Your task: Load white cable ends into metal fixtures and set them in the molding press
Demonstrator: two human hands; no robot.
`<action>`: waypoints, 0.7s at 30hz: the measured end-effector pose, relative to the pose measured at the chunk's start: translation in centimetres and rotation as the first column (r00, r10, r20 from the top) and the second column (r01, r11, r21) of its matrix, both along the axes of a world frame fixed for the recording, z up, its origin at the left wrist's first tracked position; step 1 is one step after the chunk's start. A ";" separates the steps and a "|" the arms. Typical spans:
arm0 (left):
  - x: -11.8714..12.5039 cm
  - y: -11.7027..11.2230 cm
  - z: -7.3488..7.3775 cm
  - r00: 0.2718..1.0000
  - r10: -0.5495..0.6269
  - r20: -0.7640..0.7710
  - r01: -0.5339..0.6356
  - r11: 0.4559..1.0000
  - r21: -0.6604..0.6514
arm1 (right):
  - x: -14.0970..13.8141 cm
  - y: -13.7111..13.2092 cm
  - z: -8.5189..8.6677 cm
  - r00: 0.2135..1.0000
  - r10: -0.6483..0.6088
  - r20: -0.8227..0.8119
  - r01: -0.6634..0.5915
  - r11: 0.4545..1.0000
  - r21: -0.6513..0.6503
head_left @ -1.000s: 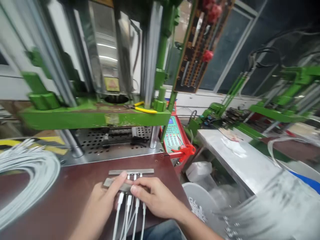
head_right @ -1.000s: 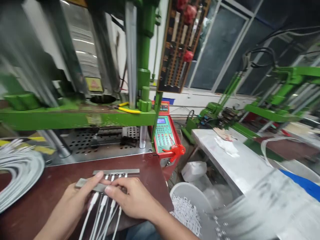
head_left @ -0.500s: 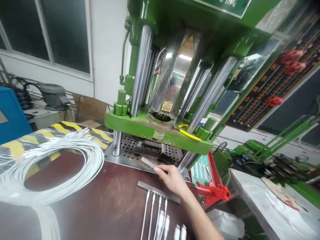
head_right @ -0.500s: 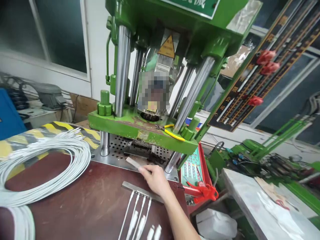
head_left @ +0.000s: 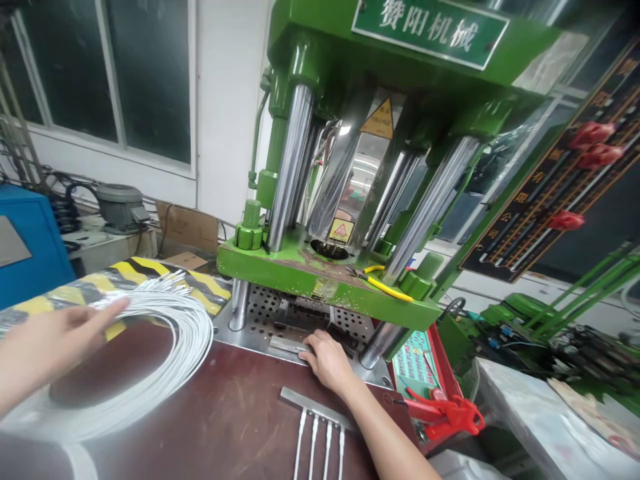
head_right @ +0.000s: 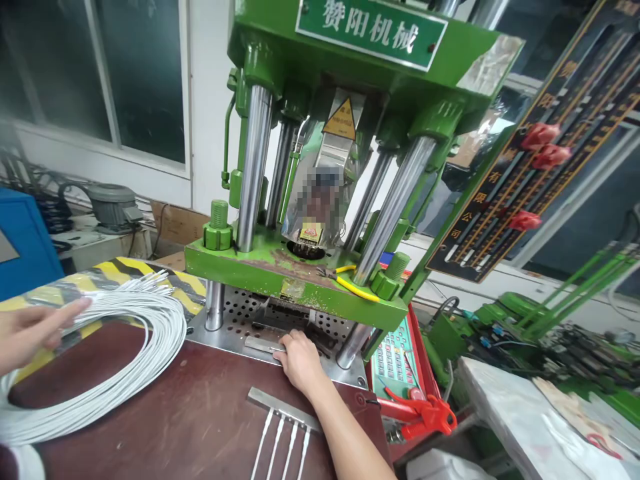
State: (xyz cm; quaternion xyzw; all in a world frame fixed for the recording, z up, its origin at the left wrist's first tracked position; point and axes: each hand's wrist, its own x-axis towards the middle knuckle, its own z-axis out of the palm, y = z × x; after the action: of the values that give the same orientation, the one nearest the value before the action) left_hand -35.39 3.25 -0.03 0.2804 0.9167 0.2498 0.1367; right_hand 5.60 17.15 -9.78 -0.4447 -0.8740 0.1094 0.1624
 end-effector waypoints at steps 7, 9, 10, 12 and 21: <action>14.4 0.0 -1.5 0.793 -0.610 -0.003 0.604 0.785 0.139 | -0.2 0.1 -0.7 1.000 0.006 -0.013 -0.006 1.000 0.010; 17.3 0.8 -2.7 0.678 -0.735 0.001 0.732 0.675 0.093 | 0.0 -0.2 -0.4 1.000 0.001 -0.030 -0.001 1.000 -0.003; 18.5 1.3 -3.3 0.616 -0.788 0.002 0.786 0.614 0.067 | 0.3 -0.4 -0.1 0.999 -0.006 -0.044 0.005 1.000 -0.011; 20.2 2.2 -4.7 0.514 -0.858 -0.002 0.857 0.513 0.034 | 1.5 -1.1 0.7 0.997 -0.024 -0.078 0.022 0.999 -0.032; 23.3 3.5 -8.8 0.298 -0.951 -0.075 0.949 0.304 -0.081 | 11.1 -8.2 2.6 0.980 -0.140 -0.139 0.080 0.927 -0.366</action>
State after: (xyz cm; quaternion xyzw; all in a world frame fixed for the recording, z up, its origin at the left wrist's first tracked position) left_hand -12.10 6.80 -8.85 0.7787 0.5832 0.0959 0.2106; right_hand 16.66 8.97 -7.14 -0.5048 -0.7968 0.2936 0.1550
